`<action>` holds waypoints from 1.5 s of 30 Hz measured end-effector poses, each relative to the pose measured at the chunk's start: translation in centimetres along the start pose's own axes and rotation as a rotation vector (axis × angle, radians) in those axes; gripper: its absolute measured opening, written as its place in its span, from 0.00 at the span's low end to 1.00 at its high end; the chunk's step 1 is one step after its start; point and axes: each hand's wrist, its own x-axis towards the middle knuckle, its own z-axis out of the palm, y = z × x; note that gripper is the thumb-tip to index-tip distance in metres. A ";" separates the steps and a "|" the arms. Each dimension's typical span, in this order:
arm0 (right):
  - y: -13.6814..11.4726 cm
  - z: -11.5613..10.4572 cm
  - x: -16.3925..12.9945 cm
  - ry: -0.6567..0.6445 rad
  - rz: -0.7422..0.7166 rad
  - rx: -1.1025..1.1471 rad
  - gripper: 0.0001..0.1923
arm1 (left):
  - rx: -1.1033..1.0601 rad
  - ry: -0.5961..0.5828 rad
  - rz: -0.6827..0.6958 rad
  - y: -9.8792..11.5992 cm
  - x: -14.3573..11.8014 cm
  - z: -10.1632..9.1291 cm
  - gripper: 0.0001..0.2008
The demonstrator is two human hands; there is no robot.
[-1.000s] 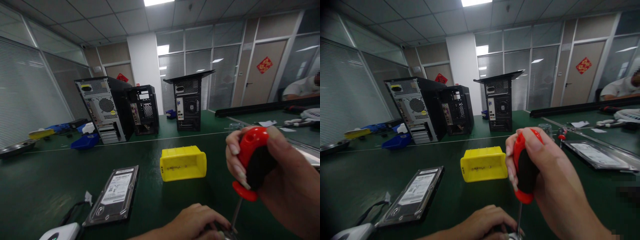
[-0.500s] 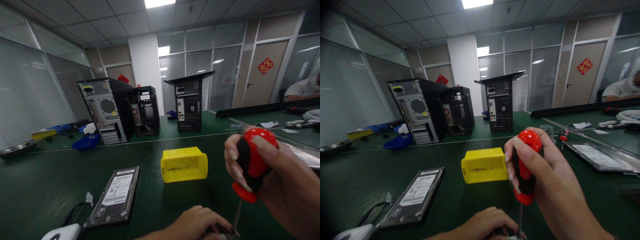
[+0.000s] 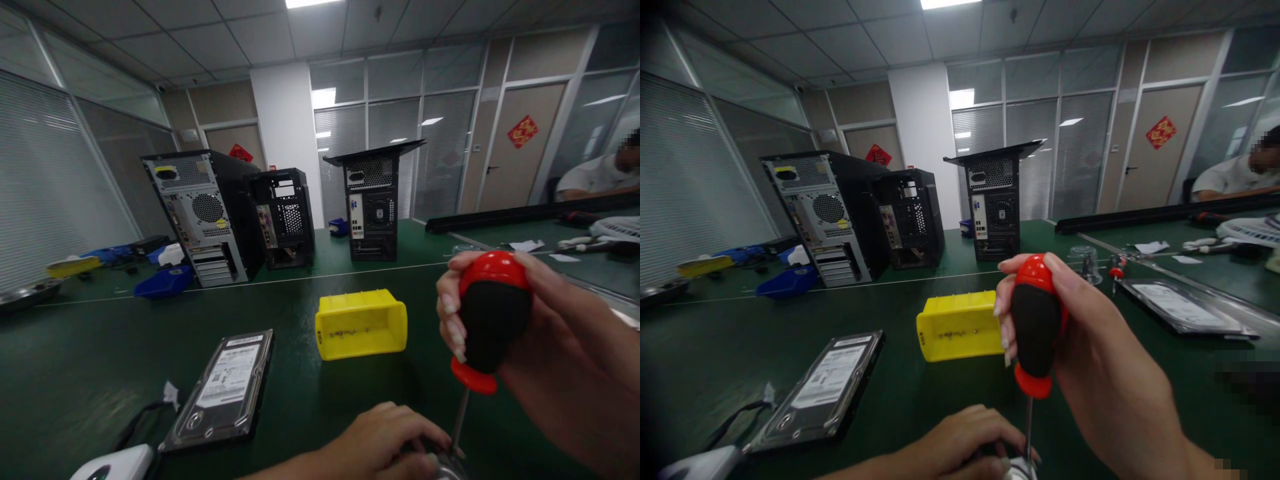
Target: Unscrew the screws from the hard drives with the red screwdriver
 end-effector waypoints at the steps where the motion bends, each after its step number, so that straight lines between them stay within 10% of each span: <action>1: -0.2 0.1 -0.1 -0.012 0.005 0.008 0.18 | -0.001 0.008 0.003 0.2 0.0 -0.1 0.15; 45: -0.4 -0.2 -0.3 -0.114 0.007 0.000 0.15 | 0.028 0.043 0.030 -2.3 0.5 1.2 0.37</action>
